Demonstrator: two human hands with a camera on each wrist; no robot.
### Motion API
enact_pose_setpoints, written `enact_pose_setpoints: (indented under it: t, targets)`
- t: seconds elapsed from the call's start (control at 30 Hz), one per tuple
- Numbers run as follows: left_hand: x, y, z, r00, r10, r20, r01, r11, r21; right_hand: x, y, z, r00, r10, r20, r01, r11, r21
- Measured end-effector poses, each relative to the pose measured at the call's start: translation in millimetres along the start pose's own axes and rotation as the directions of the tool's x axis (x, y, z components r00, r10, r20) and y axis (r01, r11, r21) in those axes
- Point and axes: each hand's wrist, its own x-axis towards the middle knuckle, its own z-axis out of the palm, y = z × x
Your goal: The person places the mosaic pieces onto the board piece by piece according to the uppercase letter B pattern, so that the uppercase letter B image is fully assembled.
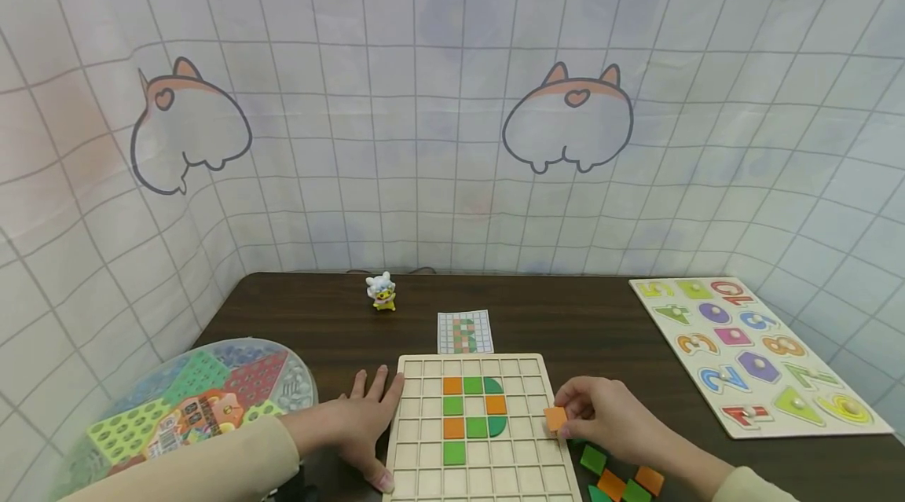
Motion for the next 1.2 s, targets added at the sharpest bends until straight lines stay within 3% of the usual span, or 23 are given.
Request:
enact_pose_setpoints:
  t: [0.17, 0.6, 1.2]
  targets:
    - [0.0, 0.7, -1.2, 1.000, -0.008, 0.013, 0.008, 1.000, 0.004, 9.6, -17.2, 16.0, 1.000, 0.005, 0.025, -0.005, 1.000, 0.001]
    - [-1.5, 2.6, -2.2, 1.000, -0.014, 0.010, 0.014, 1.000, 0.004, 26.4, -38.5, 47.9, 0.989, -0.082, 0.120, 0.077, 0.996, 0.049]
    - [-0.2, 0.9, -0.9, 1.000, -0.004, 0.005, 0.004, 1.000, 0.003, 30.0, -56.2, 67.4, 0.991, -0.109, 0.083, 0.111, 0.994, -0.015]
